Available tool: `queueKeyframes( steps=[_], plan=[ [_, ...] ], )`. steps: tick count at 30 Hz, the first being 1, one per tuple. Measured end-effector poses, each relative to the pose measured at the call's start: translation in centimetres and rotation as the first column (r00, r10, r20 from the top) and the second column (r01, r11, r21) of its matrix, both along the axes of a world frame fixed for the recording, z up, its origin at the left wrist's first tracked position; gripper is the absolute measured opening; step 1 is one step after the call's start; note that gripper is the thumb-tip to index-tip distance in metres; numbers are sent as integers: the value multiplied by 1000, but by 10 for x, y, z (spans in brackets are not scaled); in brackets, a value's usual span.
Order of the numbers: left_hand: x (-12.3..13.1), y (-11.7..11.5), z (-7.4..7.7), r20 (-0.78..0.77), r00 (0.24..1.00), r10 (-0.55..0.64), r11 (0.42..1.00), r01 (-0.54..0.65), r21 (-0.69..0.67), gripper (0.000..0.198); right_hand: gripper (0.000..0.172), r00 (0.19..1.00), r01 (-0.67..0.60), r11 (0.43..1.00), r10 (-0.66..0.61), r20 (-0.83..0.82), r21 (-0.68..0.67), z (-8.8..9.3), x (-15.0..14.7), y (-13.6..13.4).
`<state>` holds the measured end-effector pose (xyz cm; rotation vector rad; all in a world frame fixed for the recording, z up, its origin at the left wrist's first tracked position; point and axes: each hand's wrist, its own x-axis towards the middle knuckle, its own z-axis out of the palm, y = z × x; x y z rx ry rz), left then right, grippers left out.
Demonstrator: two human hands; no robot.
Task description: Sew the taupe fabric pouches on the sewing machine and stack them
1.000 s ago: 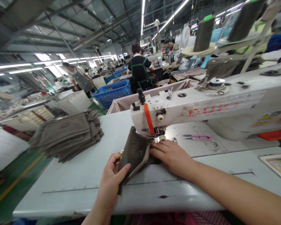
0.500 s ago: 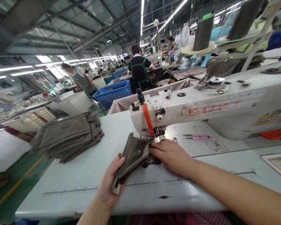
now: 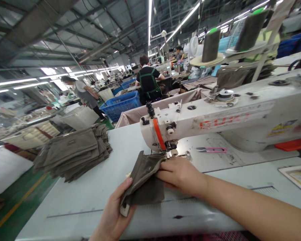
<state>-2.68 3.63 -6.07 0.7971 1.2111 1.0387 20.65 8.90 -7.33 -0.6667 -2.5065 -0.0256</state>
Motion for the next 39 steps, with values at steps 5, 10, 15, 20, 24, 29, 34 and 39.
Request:
queueKeyframes(
  steps=[5, 10, 15, 20, 24, 29, 34, 39],
  plan=[
    [-21, -19, 9, -607, 790, 83, 954, 113, 278, 49, 14, 997, -6, 997, -1, -83, -76, -7, 9, -55],
    [14, -37, 7, -951, 271, 146, 501, 809, 308, 71, 15, 984, 73, 978, -103, -147, -196, -40, 12, -91],
    [42, -27, -14, -986, 110, 122, 315, 938, 144, 65, 16, 961, 128, 977, -165, -224, -170, -45, 11, -100],
    [36, -33, -19, -964, 184, 195, 279, 931, 234, 35, 13, 954, 129, 978, -167, -249, -163, -44, 17, -108],
    [38, -44, -26, -919, 332, 211, 248, 892, 379, 31, 16, 953, 112, 983, -147, -266, -145, -43, 22, -111],
    [40, -50, -38, -821, 517, 241, 311, 761, 570, 33, 19, 949, 120, 982, -157, -274, -146, -35, 21, -111],
    [46, -48, -39, -837, 511, 198, 320, 773, 548, 31, 22, 946, 121, 978, -165, -279, -168, -35, 20, -112],
    [47, -47, -34, -839, 530, 122, 337, 773, 538, 30, 21, 945, 55, 982, -109, -308, -178, -36, 26, -112]
  ],
)
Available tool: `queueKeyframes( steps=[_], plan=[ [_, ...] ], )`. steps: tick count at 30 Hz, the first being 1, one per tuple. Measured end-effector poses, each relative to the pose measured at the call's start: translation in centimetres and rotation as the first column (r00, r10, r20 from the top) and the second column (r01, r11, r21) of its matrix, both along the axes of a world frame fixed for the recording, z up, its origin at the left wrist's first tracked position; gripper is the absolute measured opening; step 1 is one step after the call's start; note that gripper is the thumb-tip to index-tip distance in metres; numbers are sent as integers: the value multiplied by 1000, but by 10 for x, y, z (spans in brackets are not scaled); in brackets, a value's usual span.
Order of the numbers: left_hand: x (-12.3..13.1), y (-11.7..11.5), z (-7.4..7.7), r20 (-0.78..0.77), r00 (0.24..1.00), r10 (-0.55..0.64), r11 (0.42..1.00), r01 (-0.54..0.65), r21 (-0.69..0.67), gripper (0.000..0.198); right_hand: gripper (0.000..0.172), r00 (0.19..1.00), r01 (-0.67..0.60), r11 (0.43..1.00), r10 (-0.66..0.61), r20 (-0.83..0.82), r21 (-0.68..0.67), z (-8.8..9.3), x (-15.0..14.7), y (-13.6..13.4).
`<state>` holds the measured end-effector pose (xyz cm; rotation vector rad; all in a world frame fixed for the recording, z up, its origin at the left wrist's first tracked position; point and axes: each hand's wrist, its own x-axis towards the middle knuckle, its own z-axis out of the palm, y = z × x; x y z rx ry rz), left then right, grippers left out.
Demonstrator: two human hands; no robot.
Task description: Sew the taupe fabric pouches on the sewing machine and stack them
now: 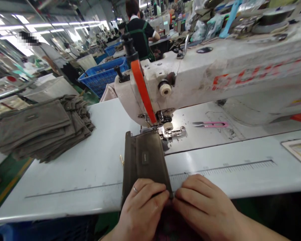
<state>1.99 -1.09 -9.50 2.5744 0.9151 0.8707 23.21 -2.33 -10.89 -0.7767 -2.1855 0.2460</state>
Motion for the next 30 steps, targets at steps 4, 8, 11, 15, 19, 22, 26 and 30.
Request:
queueKeyframes(
  steps=[4, 8, 11, 15, 19, 22, 26, 30],
  plan=[
    [-1, -2, 1, 36, 999, 3, 998, 0, -68, 28, 20, 1000, -28, 998, 28, -3, -50, 0, 3, 0],
    [-1, -2, 1, 56, 998, 11, 996, -6, -91, 28, 19, 1000, -14, 998, 14, 1, -59, -2, 3, -2],
    [0, -2, 1, 72, 997, 21, 996, -14, -91, 25, 19, 1000, -9, 1000, 10, 23, -23, -3, 2, -2],
    [-1, -1, 0, 82, 996, 25, 1000, -24, -11, 28, 23, 999, 21, 1000, -21, 28, 9, -1, -1, 1],
    [-2, -3, -1, 80, 994, 68, 997, -66, -35, 28, 23, 999, 29, 999, -30, 16, 15, 1, 0, 3],
    [0, -5, -1, 87, 985, 147, 984, -136, -116, 23, 21, 1000, 4, 1000, -4, 15, -28, 1, 1, 2],
    [2, -5, 1, 36, 993, 111, 983, -104, -148, 24, 21, 1000, -6, 997, 7, 22, -83, 2, 3, -1],
    [1, -4, 3, 11, 995, 96, 985, -94, -142, 24, 19, 1000, -3, 995, 1, -22, -103, 2, 4, 0]
  ],
)
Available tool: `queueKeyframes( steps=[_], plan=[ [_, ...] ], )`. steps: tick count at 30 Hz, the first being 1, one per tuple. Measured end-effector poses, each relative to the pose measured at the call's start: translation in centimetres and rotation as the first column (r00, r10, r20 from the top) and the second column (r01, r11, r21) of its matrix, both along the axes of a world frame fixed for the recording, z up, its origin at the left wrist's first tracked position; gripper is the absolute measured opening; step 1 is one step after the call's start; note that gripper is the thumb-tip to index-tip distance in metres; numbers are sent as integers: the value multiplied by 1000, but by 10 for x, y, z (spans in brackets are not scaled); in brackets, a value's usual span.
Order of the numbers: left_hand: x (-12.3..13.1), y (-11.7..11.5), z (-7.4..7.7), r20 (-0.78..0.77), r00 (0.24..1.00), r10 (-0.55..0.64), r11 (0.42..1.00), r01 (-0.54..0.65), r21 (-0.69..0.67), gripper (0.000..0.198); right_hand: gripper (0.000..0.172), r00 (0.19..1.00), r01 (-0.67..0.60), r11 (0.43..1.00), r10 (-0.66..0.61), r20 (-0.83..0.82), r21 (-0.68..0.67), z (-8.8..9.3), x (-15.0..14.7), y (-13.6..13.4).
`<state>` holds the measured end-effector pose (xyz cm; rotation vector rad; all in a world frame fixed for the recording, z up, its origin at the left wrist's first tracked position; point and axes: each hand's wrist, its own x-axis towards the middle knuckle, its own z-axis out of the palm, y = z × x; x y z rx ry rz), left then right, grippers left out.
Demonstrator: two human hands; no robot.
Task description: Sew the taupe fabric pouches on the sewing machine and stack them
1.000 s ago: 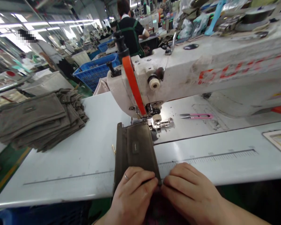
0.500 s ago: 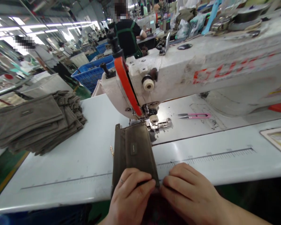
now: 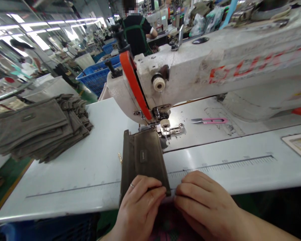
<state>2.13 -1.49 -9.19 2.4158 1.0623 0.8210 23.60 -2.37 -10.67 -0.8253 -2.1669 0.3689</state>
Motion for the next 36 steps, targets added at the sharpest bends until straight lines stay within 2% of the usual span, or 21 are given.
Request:
queueKeyframes(
  steps=[7, 9, 11, 13, 15, 18, 20, 22, 24, 26, 28, 29, 31, 33, 36],
  plan=[
    [-2, 0, -1, -72, 996, 44, 999, -46, -13, 21, 19, 1000, 8, 1000, -8, 3, -9, 1, -3, -5],
    [-2, 2, 0, -153, 988, -9, 999, 17, 51, 28, 18, 999, 44, 998, -43, 29, -42, 5, 6, -3],
    [-2, 6, 4, -314, 942, -121, 980, 163, 112, 37, 19, 984, 159, 987, -155, 92, -36, 9, 23, 6],
    [0, 11, 11, -452, 864, -220, 949, 297, 107, 47, 26, 916, 350, 936, -351, 196, 40, 13, 46, 23],
    [1, 17, 19, -494, 829, -263, 944, 326, 43, 54, 40, 781, 497, 856, -513, 356, 142, 15, 67, 45],
    [2, 26, 31, -440, 858, -266, 964, 226, -142, 45, 47, 633, 537, 819, -549, 546, 201, 11, 86, 79],
    [0, 32, 39, -329, 907, -261, 942, 166, -291, 32, 36, 608, 551, 811, -551, 572, 195, 9, 90, 94],
    [-5, 37, 43, -168, 963, -211, 909, 129, -397, 24, 25, 614, 568, 802, -562, 554, 184, 8, 90, 102],
    [-10, 40, 45, -13, 993, -118, 885, 99, -455, 20, 24, 624, 592, 787, -584, 519, 175, 10, 86, 100],
    [-14, 40, 44, 85, 996, -38, 873, 74, -481, 16, 23, 646, 612, 777, -600, 471, 150, 14, 75, 88],
    [-16, 38, 41, 132, 991, 20, 867, 49, -496, 13, 22, 717, 598, 800, -561, 414, 48, 20, 56, 66],
    [-15, 37, 39, 144, 989, 44, 865, 34, -500, 12, 23, 818, 540, 827, -472, 330, -156, 23, 44, 53],
    [-13, 36, 37, 155, 984, 88, 864, 2, -504, 12, 25, 929, 370, 819, -329, 170, -438, 28, 18, 28],
    [-11, 34, 36, 163, 980, 116, 865, -19, -501, 13, 23, 968, 246, 812, -230, 97, -530, 30, -4, 9],
    [-8, 33, 34, 170, 976, 136, 870, -36, -491, 15, 20, 976, 215, 816, -204, 79, -536, 28, -24, -3]
  ],
)
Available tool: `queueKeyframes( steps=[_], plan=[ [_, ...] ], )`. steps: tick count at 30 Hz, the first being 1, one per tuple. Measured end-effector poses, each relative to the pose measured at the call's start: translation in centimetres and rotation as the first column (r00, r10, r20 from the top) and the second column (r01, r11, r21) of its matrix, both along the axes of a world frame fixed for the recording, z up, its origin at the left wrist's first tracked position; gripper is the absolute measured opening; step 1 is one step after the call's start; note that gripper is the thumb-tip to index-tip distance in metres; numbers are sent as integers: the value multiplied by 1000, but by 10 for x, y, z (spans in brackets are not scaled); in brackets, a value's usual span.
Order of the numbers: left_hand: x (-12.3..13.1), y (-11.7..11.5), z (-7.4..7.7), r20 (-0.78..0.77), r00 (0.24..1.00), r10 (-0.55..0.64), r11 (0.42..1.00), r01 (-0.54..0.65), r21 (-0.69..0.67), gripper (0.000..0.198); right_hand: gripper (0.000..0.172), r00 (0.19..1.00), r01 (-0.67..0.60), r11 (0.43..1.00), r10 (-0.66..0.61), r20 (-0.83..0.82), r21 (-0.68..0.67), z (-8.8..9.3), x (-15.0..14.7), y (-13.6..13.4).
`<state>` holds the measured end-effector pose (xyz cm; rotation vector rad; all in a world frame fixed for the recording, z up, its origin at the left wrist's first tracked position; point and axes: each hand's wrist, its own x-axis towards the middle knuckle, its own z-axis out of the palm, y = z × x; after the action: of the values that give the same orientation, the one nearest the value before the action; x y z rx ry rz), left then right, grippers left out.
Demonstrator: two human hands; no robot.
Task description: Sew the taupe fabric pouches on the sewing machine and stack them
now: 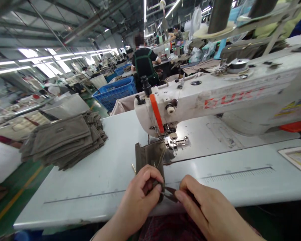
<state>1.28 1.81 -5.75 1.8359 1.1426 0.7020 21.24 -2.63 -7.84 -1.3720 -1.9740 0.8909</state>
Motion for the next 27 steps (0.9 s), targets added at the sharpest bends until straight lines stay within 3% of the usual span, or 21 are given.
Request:
queueKeyframes(
  steps=[12, 27],
  plan=[
    [1, -4, -3, -21, 998, 57, 998, -56, 30, 17, 18, 995, 69, 989, -78, 63, 133, -6, 1, -2],
    [8, -5, -7, -90, 992, 85, 989, -74, 125, 15, 13, 978, -41, 980, 0, 208, 197, -6, 1, -1]
  ],
)
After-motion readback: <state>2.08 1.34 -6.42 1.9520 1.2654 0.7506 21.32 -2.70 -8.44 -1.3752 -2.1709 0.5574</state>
